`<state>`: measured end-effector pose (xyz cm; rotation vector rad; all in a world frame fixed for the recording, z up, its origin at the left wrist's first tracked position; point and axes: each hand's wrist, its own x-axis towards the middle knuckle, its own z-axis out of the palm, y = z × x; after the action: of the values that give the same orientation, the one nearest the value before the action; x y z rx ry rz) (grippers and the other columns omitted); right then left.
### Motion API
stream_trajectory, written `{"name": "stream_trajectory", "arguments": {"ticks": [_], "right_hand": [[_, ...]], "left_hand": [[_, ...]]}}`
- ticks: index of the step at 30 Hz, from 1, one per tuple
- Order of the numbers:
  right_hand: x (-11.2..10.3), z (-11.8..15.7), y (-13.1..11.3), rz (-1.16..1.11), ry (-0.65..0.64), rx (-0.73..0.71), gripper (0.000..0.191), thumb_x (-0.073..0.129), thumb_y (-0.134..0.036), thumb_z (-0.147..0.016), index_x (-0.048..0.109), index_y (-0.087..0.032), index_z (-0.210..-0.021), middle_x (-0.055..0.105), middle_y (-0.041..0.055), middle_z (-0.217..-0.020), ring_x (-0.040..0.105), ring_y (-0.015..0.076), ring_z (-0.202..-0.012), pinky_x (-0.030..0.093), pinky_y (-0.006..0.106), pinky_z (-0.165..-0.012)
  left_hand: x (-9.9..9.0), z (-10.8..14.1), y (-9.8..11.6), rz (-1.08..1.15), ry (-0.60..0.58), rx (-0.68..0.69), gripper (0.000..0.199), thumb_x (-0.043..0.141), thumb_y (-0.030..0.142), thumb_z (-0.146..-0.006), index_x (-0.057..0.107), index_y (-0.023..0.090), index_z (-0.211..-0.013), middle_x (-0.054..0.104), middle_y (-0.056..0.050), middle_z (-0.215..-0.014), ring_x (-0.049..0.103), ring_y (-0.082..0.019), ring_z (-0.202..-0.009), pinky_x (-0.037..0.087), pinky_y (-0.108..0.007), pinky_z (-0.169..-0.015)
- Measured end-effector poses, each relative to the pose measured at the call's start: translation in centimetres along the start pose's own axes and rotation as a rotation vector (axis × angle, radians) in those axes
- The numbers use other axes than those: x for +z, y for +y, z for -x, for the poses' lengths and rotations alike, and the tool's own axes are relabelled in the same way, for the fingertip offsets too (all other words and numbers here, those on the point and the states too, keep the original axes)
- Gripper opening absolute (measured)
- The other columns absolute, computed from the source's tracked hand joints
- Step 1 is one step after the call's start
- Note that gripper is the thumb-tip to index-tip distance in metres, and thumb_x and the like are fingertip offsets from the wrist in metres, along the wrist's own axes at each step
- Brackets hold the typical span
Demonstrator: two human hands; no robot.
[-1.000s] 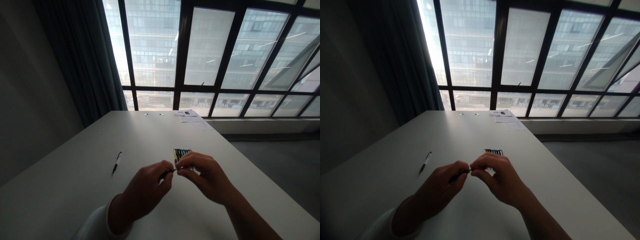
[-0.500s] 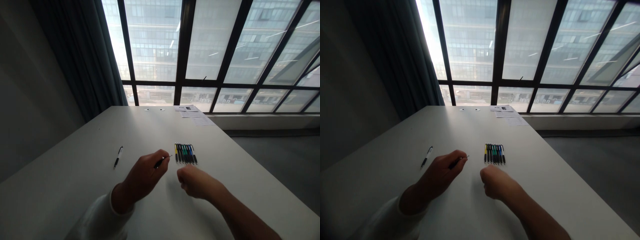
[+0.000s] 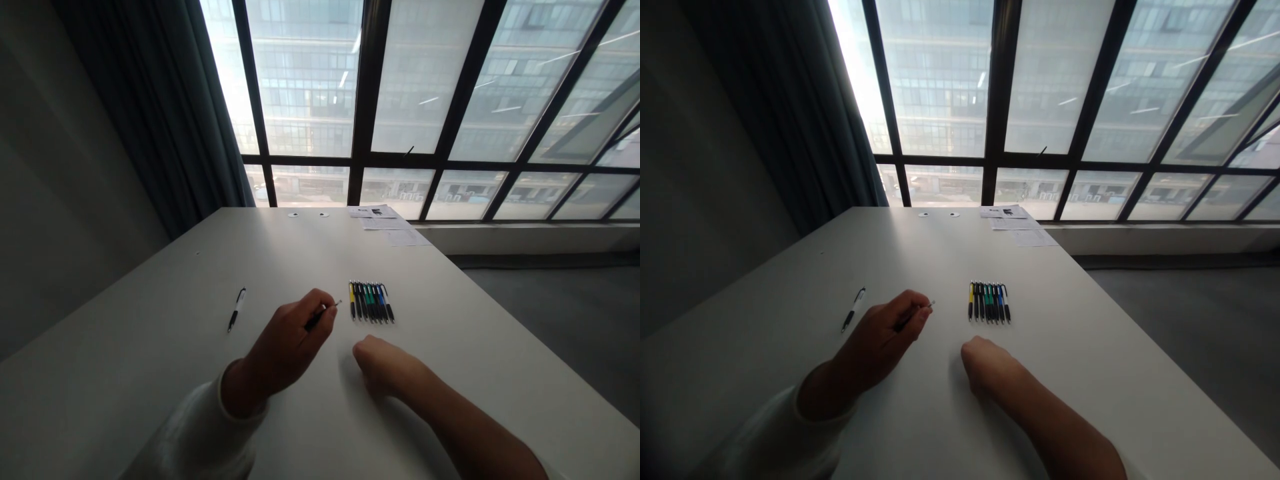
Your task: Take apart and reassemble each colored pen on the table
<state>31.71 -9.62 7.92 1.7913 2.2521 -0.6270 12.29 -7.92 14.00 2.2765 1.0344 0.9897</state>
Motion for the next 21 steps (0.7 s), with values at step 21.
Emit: {"name": "stream_trajectory", "arguments": {"ticks": [21], "right_hand": [[-5.1,3.7,0.1,-1.278,0.505,-0.619,0.013,0.071,-0.029,-0.087,0.068,-0.016,-0.089,0.068,0.0014,-0.072,0.065,0.0128,-0.064,0.055,0.026,-0.058]], "left_hand": [[0.7,0.3,0.6,0.068,-0.14,0.012,0.02,0.046,0.033,-0.098,0.056,0.019,-0.088,0.049,0.007,-0.061,0.041,-0.008,-0.053,0.035,-0.021,-0.055]]}}
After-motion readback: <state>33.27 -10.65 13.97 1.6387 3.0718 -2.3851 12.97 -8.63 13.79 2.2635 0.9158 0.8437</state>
